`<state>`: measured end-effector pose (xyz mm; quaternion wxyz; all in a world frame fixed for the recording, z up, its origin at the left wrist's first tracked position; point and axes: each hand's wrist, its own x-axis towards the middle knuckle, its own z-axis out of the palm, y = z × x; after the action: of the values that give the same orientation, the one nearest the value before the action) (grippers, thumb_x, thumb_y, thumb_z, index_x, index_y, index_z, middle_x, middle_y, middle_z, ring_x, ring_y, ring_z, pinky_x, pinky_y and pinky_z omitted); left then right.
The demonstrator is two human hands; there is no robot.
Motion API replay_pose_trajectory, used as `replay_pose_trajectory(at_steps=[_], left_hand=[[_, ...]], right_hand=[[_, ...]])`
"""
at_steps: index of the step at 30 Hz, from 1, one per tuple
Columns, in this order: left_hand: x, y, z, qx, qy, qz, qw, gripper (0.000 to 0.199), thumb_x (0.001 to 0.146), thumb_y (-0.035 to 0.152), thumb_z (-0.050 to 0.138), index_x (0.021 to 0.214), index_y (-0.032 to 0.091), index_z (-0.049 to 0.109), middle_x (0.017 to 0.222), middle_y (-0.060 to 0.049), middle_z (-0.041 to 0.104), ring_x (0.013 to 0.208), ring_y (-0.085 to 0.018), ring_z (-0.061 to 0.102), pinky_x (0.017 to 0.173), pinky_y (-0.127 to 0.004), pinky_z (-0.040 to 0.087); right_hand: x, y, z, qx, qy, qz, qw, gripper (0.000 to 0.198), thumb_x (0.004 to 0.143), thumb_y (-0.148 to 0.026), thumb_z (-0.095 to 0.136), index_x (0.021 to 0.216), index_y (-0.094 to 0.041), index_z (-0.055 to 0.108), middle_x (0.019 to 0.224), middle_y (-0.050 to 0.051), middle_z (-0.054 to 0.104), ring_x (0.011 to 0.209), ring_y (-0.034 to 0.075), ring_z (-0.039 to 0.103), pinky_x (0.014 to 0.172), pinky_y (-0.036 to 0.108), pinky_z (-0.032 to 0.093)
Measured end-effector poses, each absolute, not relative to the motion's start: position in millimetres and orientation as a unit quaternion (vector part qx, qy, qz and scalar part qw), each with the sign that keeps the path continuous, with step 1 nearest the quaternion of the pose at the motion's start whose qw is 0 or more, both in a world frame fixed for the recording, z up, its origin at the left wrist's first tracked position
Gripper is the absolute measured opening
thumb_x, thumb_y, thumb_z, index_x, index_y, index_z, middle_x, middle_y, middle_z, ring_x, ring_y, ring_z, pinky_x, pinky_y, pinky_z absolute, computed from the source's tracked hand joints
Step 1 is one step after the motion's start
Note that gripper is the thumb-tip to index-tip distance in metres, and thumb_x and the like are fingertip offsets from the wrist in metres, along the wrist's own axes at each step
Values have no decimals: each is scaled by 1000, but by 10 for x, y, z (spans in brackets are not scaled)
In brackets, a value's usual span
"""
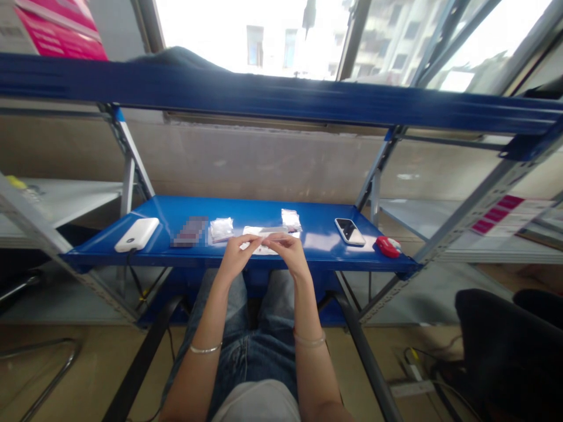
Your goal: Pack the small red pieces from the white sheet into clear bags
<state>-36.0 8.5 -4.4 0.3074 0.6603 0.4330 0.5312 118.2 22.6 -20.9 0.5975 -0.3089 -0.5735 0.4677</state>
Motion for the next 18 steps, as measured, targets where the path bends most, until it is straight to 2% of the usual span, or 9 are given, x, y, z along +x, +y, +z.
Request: replay_pose_trajectory(at_steps=[8,18], left_hand=[[-301,96,-82,653,417,568,276,28,83,39,54,77,16,68,79,-3,71,77,-18,64,74,-27,47],[-271,114,-111,667,447,560,205,26,85,37,51,74,18,63,74,-1,68,76,-17,61,74,-26,44]], right_hand=[[995,224,-209,-303,-493,497,646,22,59,-36,79,71,-19,70,68,0,68,68,15,61,69,30,49],[1015,277,-237,-347,-460,492,652,20,64,-38,72,67,-18,72,69,3,69,68,17,62,66,29,45]])
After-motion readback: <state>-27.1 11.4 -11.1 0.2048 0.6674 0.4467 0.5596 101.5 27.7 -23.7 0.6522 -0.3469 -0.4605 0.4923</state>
